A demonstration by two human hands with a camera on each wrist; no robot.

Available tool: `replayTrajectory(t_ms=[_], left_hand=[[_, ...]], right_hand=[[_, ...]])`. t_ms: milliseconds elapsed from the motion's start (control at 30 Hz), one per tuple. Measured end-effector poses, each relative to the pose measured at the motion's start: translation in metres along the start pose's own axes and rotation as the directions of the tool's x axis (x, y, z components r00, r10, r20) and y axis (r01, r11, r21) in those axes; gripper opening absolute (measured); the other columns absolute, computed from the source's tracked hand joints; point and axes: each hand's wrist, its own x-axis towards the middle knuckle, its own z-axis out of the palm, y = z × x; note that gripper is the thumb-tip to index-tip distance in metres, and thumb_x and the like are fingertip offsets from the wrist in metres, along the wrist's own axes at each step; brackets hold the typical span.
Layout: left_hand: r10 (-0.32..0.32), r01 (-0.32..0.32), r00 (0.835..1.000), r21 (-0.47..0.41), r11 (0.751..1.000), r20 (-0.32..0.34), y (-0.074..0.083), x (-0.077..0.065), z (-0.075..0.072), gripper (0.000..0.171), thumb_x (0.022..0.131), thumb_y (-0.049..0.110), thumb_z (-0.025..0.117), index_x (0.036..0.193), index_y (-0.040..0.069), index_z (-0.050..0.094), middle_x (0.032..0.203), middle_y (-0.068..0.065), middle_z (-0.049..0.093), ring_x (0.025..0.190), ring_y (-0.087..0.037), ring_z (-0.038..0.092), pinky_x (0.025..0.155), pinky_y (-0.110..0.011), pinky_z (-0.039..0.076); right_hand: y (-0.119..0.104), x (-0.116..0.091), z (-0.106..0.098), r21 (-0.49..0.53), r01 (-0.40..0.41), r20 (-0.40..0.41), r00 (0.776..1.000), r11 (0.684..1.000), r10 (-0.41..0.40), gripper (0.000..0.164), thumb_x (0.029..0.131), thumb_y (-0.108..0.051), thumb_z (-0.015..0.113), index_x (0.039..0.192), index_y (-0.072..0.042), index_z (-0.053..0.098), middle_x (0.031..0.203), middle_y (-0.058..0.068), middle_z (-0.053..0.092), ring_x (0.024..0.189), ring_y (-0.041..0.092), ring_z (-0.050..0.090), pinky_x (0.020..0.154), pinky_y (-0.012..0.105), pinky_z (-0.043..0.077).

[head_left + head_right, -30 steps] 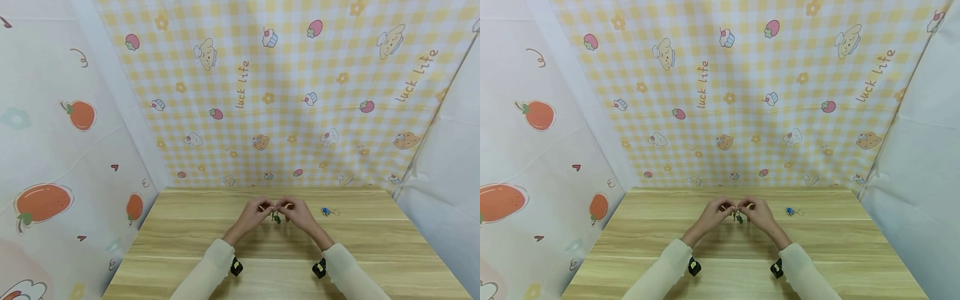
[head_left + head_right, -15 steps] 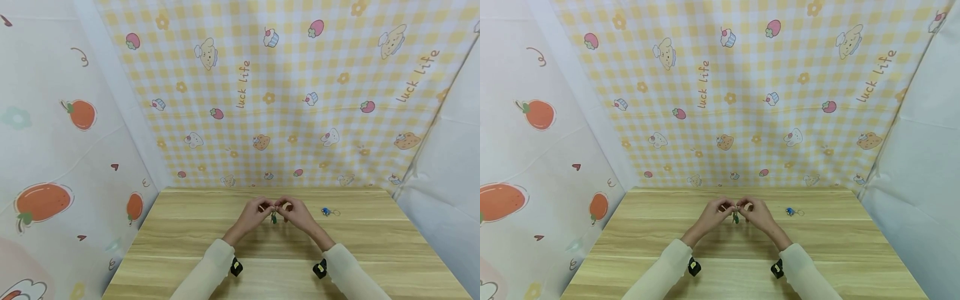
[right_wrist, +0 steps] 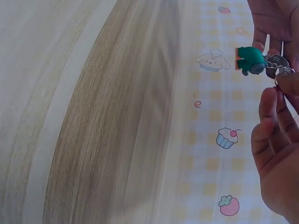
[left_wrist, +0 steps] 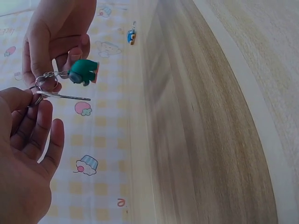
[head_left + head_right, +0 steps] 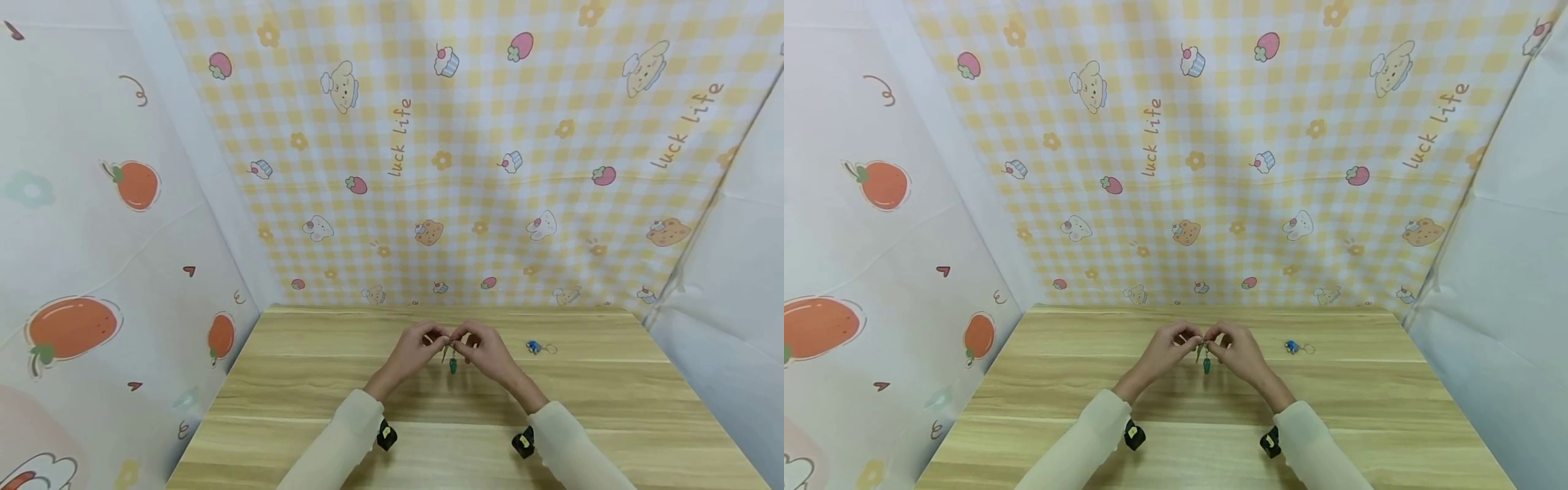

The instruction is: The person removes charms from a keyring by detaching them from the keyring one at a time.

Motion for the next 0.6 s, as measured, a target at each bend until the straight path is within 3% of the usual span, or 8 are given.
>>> replayTrajectory(t_ms=[300,433,600], left_hand=[[0.006,-0.006,1.0,0.013,1.0,0.011,0.0002,0.001,0.0021,0.016,0.108,0.023,0.066,0.112,0.011,0.076,0.108,-0.004,0.075,0.09,-0.005,0.065,0.083,-0.024,0.057],[0.007,-0.007,1.0,0.007,1.0,0.018,0.0017,0.0004,0.0019,0.015,0.108,0.022,0.066,0.112,0.011,0.076,0.108,-0.004,0.074,0.089,-0.003,0.064,0.082,-0.023,0.056],[0.049,-0.051,0.997,0.022,0.998,0.063,0.0057,-0.0009,0.0018,0.016,0.108,0.021,0.066,0.111,0.008,0.075,0.104,-0.005,0.075,0.089,-0.002,0.064,0.079,-0.022,0.056]], right_hand=[[-0.0011,0.0002,-0.0001,0.041,-0.109,-0.06,0.992,0.993,0.111,0.006,0.101,-0.009,0.072,0.098,-0.012,0.076,0.091,0.007,0.074,0.056,0.028,0.06,0.052,0.028,0.047],[-0.0047,0.001,0.0006,0.029,-0.165,-0.074,0.983,0.986,0.167,0.007,0.101,-0.01,0.07,0.097,-0.011,0.076,0.088,0.008,0.073,0.054,0.021,0.057,0.052,0.029,0.047],[-0.0038,0.002,-0.0028,0.011,-0.241,-0.152,0.959,0.971,0.24,0.007,0.101,-0.01,0.069,0.096,-0.008,0.074,0.088,0.011,0.074,0.053,0.015,0.054,0.05,0.029,0.047]])
